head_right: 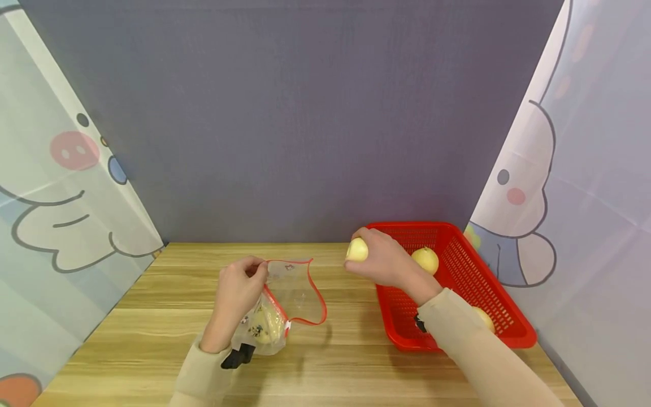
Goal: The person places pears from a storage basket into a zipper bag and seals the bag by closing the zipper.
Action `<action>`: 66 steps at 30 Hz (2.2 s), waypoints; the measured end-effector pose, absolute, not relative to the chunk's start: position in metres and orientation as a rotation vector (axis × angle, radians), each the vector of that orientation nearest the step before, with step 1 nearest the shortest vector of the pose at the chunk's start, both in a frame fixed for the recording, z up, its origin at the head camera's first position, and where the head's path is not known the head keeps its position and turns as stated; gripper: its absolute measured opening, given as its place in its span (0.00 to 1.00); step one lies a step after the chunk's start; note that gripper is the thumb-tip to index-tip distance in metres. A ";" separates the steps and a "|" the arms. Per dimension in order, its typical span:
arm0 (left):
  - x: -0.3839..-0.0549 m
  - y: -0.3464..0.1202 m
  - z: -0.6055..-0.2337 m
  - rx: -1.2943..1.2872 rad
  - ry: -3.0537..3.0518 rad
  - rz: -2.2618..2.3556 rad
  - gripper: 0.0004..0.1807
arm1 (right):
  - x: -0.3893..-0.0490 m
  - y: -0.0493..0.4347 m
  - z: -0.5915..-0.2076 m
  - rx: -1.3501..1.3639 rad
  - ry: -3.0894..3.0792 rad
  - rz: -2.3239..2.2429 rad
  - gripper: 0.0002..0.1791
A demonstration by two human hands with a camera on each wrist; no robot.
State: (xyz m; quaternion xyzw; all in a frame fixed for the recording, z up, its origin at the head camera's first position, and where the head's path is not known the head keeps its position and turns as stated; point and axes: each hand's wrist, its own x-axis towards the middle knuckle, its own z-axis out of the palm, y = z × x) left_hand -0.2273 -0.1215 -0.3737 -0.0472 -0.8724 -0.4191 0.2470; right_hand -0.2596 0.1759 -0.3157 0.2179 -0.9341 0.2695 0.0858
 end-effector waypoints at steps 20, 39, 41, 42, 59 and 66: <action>-0.227 -0.122 -0.373 -0.113 -2.399 -1.146 0.09 | -0.249 0.147 -0.301 0.648 -2.775 1.021 0.19; -0.226 -0.122 -0.371 -0.103 -2.397 -1.134 0.09 | -0.233 0.112 -0.312 0.690 -2.679 1.175 0.23; -0.226 -0.122 -0.371 -0.112 -2.392 -1.130 0.09 | -0.231 0.108 -0.317 0.688 -2.679 1.174 0.23; -0.226 -0.122 -0.371 -0.115 -2.391 -1.131 0.09 | -0.230 0.106 -0.319 0.685 -2.680 1.173 0.23; -0.225 -0.122 -0.371 -0.113 -2.386 -1.143 0.09 | -0.226 0.079 -0.356 0.594 -2.681 1.203 0.25; -0.225 -0.122 -0.371 -0.103 -2.393 -1.158 0.09 | -0.228 0.075 -0.370 0.580 -2.712 1.219 0.28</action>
